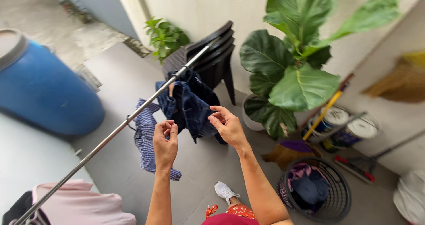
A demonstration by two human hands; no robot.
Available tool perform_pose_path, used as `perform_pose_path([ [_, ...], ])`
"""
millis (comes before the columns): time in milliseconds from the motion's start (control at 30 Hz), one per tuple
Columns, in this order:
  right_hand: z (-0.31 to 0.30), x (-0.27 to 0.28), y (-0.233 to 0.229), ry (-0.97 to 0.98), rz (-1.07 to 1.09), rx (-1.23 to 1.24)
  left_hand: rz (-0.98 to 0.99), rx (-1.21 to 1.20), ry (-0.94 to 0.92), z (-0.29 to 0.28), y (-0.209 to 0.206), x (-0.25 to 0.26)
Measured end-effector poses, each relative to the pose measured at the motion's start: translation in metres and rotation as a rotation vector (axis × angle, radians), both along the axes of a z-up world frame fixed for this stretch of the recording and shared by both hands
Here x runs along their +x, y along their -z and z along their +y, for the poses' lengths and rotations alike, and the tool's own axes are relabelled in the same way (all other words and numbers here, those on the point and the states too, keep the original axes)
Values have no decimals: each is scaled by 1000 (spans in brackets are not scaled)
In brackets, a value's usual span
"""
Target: The person hangs several items of clothing on a drying rack. They take a denim jacket, a grey top, a pink top, and a purple top from a laundry basket, place each on a hanger, and hang them on the rack.
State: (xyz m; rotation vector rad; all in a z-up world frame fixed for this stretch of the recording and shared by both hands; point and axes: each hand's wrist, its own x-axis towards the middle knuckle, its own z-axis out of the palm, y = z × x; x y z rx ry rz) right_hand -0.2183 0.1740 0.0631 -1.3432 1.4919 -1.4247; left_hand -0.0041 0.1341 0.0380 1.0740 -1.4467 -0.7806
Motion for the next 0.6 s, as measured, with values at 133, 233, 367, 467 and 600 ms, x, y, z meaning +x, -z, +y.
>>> perform_pose_path([
  [133, 41, -14, 6, 106, -24, 12, -13, -29, 110, 17, 2, -22],
  [233, 75, -29, 11, 208, -27, 13, -35, -104, 201, 30, 3, -41],
  [367, 115, -51, 12, 329, -66, -10, -31, -109, 313, 44, -2, -73],
  [467, 141, -66, 11, 396, -78, -54, -26, -95, 418, 57, -7, -94],
  [600, 167, -82, 14, 472, -99, -106, -85, -109, 500, 69, -7, -116],
])
